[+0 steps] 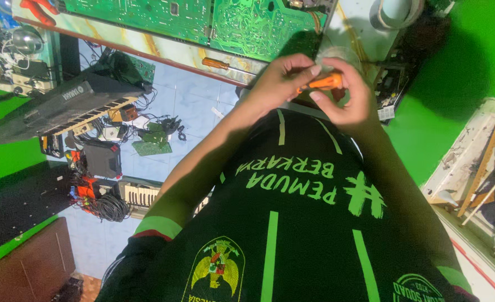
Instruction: The person uses a screwdriver to remove and replace screws on a circuit board inside an electronic keyboard, handles wires and small components by hand, and adjusts the instrument casing on the workbench.
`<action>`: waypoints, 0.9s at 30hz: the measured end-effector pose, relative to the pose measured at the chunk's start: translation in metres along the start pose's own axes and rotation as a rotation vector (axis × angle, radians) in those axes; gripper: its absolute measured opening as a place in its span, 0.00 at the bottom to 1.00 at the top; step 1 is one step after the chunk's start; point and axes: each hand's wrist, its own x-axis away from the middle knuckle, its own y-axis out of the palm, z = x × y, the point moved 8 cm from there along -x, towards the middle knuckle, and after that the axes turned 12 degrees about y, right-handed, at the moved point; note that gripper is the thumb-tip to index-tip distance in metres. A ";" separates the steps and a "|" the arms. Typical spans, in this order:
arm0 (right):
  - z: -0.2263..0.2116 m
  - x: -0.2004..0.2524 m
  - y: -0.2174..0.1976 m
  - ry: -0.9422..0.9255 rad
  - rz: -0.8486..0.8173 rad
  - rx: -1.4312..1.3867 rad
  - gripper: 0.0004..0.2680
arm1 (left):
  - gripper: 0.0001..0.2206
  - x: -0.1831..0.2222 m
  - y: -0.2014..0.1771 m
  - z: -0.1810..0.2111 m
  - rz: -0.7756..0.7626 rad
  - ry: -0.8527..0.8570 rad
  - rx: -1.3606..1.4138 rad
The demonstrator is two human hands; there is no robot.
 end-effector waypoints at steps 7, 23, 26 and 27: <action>0.010 -0.005 0.009 -0.048 0.070 0.112 0.10 | 0.05 0.009 -0.022 -0.002 -0.067 0.135 -0.182; -0.057 -0.006 0.148 0.141 -0.021 -0.030 0.05 | 0.06 0.055 -0.153 0.043 -0.336 0.219 -0.567; -0.063 -0.008 0.172 0.181 0.015 0.168 0.08 | 0.07 0.064 -0.159 0.046 -0.360 0.210 -0.562; -0.066 -0.008 0.176 0.172 0.034 0.126 0.08 | 0.08 0.067 -0.159 0.045 -0.366 0.184 -0.551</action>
